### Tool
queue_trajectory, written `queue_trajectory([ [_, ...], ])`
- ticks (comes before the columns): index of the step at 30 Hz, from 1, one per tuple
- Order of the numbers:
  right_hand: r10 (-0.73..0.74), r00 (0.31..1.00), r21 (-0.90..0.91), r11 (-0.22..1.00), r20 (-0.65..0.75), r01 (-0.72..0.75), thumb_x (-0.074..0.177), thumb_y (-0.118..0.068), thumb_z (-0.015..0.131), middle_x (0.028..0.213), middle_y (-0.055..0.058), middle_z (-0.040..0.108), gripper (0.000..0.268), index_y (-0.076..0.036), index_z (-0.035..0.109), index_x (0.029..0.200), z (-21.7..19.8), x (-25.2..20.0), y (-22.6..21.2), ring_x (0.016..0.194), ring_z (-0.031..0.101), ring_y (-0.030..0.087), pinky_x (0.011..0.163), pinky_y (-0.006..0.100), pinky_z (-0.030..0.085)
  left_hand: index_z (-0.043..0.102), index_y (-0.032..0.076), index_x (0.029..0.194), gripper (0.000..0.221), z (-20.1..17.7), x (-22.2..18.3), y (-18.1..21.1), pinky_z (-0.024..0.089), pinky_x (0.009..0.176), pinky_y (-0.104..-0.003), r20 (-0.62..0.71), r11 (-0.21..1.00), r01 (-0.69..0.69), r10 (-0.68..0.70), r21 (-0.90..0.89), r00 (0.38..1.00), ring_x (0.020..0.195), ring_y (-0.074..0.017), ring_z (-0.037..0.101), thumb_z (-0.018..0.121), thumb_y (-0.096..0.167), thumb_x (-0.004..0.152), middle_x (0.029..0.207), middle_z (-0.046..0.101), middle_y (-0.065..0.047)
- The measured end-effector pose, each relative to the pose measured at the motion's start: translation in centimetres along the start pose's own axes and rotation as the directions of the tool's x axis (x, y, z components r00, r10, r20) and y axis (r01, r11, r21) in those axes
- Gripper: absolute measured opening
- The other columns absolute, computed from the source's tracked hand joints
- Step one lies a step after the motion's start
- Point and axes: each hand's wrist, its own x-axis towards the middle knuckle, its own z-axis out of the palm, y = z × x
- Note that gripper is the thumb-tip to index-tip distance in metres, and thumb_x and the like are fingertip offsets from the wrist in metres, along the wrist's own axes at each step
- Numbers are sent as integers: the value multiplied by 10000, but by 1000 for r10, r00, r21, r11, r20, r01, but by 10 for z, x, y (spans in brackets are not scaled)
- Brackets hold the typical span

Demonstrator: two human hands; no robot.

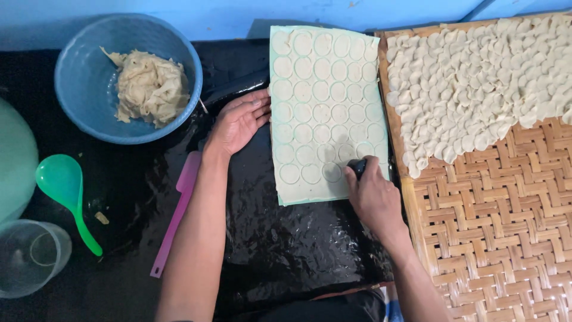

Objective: Using a circular cutter to stamp out dough shapes from a thin sheet of dough.

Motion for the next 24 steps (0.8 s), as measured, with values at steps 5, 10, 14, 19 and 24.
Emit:
queue_trajectory([
  [5, -75, 996, -20, 997, -46, 74, 975, -403, 597, 1053, 262, 669, 496, -14, 488, 1262, -9, -8, 1, 787, 695, 473, 617, 543, 553, 572, -69, 1394, 433, 1, 3, 2, 455, 1147, -421, 10, 1000, 11, -11, 2, 1000, 1279, -271, 605, 590, 130, 1011, 1352, 645, -180],
  [10, -104, 994, -69, 992, 15, 105, 963, -381, 614, 1034, 238, 631, 492, -18, 491, 1272, -5, -3, 1, 760, 704, 440, 603, 519, 563, 570, -67, 1400, 449, 7, 0, 6, 457, 1143, -416, -10, 1000, 2, -2, 31, 1000, 1280, -268, 607, 581, 137, 1000, 1351, 647, -178],
  [14, -118, 991, -180, 975, 60, 127, 998, -434, 571, 935, 215, 642, 474, -10, 505, 1198, 7, 5, 5, 716, 715, 401, 529, 489, 557, 556, -69, 1405, 445, 3, 3, 4, 454, 1147, -413, -11, 1000, 17, -17, 25, 1000, 1282, -264, 603, 579, 135, 1009, 1353, 643, -175],
  [19, -39, 999, -312, 949, 32, 47, 1041, -490, 518, 864, 207, 647, 495, -1, 504, 1114, 22, 7, 5, 629, 711, 377, 461, 463, 544, 551, -67, 1409, 452, 0, 3, 1, 457, 1156, -406, 3, 1000, 29, -29, 11, 1000, 1287, -257, 603, 586, 137, 1007, 1352, 647, -166],
  [24, -239, 966, -280, 925, 98, 258, 1039, -471, 500, 873, 201, 640, 466, -10, 512, 1109, 12, 9, 14, 616, 703, 358, 457, 458, 535, 529, -52, 1443, 460, 4, 1, 2, 466, 1133, -385, 11, 999, 24, -24, 25, 1000, 1267, -233, 608, 575, 98, 1011, 1360, 650, -135],
])
